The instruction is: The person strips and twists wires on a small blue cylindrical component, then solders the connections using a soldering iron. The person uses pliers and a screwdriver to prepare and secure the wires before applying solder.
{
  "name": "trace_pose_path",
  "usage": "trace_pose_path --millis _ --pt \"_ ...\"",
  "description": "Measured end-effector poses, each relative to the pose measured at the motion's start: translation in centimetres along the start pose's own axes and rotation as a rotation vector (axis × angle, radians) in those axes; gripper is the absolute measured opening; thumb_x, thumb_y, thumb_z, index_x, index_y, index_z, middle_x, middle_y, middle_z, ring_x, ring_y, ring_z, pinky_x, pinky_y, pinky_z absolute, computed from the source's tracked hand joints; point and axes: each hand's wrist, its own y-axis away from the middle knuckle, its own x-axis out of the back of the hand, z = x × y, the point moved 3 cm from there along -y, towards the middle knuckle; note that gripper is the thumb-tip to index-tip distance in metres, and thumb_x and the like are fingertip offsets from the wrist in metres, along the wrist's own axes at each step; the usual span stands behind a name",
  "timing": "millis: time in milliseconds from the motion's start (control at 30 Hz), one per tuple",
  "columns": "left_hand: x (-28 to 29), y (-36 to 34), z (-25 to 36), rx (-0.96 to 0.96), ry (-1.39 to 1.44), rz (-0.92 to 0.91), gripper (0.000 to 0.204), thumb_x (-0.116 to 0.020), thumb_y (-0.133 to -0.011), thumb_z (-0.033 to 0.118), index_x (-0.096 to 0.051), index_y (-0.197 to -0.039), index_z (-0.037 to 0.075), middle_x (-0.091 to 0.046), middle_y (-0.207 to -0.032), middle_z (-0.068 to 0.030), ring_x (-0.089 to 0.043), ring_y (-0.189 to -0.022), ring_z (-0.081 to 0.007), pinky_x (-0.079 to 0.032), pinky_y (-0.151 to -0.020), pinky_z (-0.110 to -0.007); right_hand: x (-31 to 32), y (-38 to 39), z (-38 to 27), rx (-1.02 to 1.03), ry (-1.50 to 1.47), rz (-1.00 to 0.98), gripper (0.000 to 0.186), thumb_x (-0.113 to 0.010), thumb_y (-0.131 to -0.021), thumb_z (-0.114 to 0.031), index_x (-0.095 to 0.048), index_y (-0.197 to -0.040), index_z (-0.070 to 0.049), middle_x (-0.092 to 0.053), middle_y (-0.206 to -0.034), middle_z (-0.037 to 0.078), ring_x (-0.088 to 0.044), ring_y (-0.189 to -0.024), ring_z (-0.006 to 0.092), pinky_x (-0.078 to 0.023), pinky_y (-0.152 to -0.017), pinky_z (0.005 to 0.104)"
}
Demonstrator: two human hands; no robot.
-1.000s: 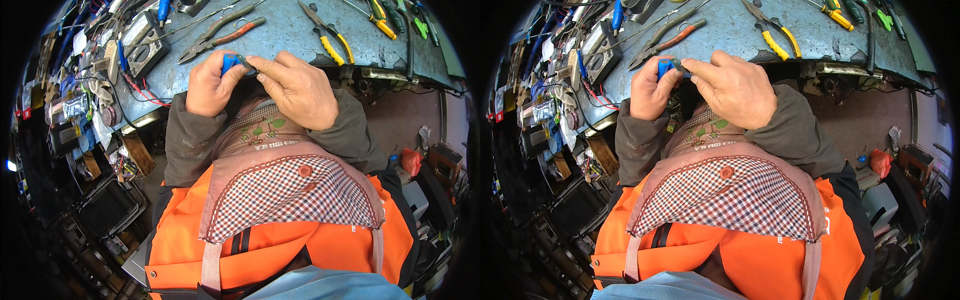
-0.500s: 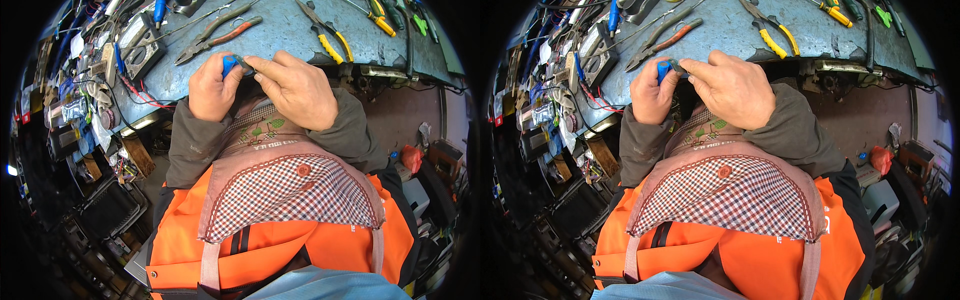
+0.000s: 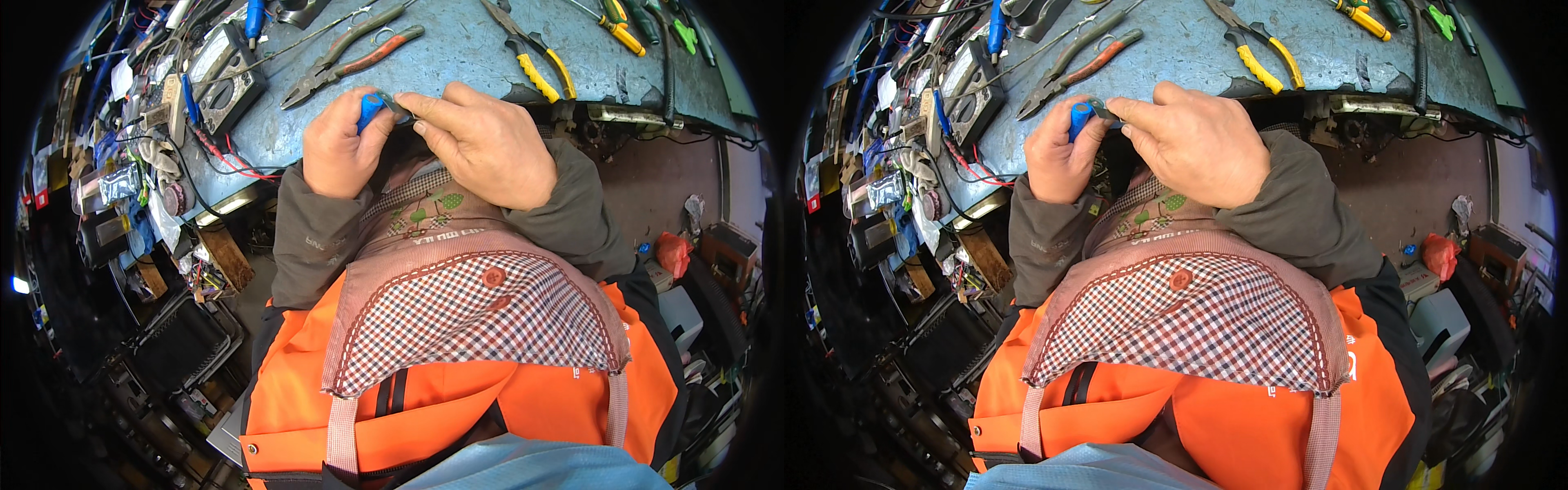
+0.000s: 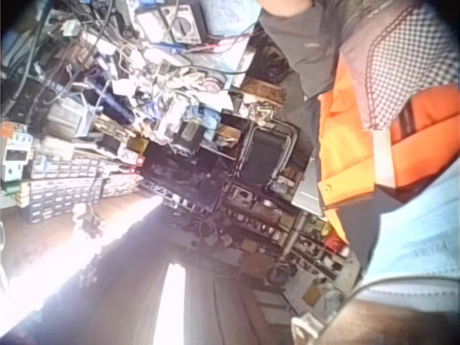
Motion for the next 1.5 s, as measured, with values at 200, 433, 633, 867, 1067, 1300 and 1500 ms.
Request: trace_pose_path --millis 200,433,633,867,1067,1300,1500 --pt "0.3 -0.1 -0.2 -0.002 0.010 -0.034 0.024 -0.082 -0.097 0.006 -0.073 -0.118 0.000 -0.076 -0.096 -0.0088 -0.071 -0.081 -0.0155 -0.057 -0.073 -0.030 -0.2 0.0 0.0 0.004 -0.001 -0.017 0.030 -0.072 -0.099 -0.020 -0.076 -0.128 -0.018 -0.065 -0.089 0.011 -0.070 -0.077 0.0344 -0.056 -0.064 0.0475" --pt "0.5 0.6 -2.5 0.164 0.311 -0.113 0.022 -0.078 -0.102 0.007 -0.072 -0.121 -0.001 -0.075 -0.099 -0.0015 -0.066 -0.083 -0.0083 -0.054 -0.073 -0.025 -0.4 -0.3 -0.3 0.025 -0.006 -0.010 0.029 -0.072 -0.099 -0.021 -0.076 -0.127 -0.018 -0.064 -0.089 0.011 -0.070 -0.078 0.0343 -0.056 -0.064 0.0473" --pt "0.5 0.5 -2.4 0.252 0.498 -0.073 0.021 -0.084 -0.096 0.009 -0.075 -0.113 0.001 -0.075 -0.097 -0.0043 -0.068 -0.085 -0.0111 -0.056 -0.077 -0.028 -0.2 -0.6 -0.6 0.030 -0.017 -0.019 0.036 -0.073 -0.101 -0.018 -0.075 -0.137 -0.016 -0.062 -0.089 0.009 -0.067 -0.078 0.0319 -0.055 -0.066 0.0424" --pt "0.2 0.3 -2.4 0.275 0.509 -0.049 0.020 -0.086 -0.094 0.009 -0.076 -0.110 0.000 -0.074 -0.094 -0.0032 -0.065 -0.084 -0.0101 -0.055 -0.076 -0.028 -0.2 -0.4 -0.3 -0.017 -0.077 0.038 0.034 -0.075 -0.098 -0.023 -0.076 -0.132 -0.017 -0.067 -0.092 0.010 -0.071 -0.080 0.0331 -0.057 -0.066 0.0446" --pt "0.1 -0.1 -1.9 0.307 0.477 -0.040 0.021 -0.089 -0.092 0.012 -0.077 -0.105 0.000 -0.073 -0.090 -0.0028 -0.064 -0.082 -0.0088 -0.054 -0.075 -0.027 2.4 -4.1 1.5 0.020 0.374 0.240 0.037 -0.078 -0.097 -0.026 -0.073 -0.132 -0.016 -0.068 -0.093 0.010 -0.071 -0.081 0.0345 -0.056 -0.068 0.0437" --pt "0.1 0.3 -1.7 0.161 0.371 0.030 0.025 -0.090 -0.090 0.014 -0.077 -0.105 0.000 -0.075 -0.088 -0.0064 -0.068 -0.079 -0.0116 -0.055 -0.073 -0.029 2.5 -6.2 2.6 0.228 0.436 0.296 0.035 -0.077 -0.093 -0.016 -0.072 -0.126 -0.007 -0.068 -0.092 0.016 -0.068 -0.078 0.0377 -0.056 -0.070 0.0470" --pt "-0.2 0.6 -1.1 0.048 0.227 0.056 0.025 -0.089 -0.088 0.010 -0.077 -0.108 0.000 -0.075 -0.090 -0.0112 -0.071 -0.079 -0.0175 -0.056 -0.072 -0.031 0.5 -4.1 0.4 0.081 -0.442 -0.027 0.019 -0.080 -0.094 -0.006 -0.077 -0.111 -0.001 -0.073 -0.097 0.008 -0.071 -0.083 0.0190 -0.056 -0.076 0.0314"
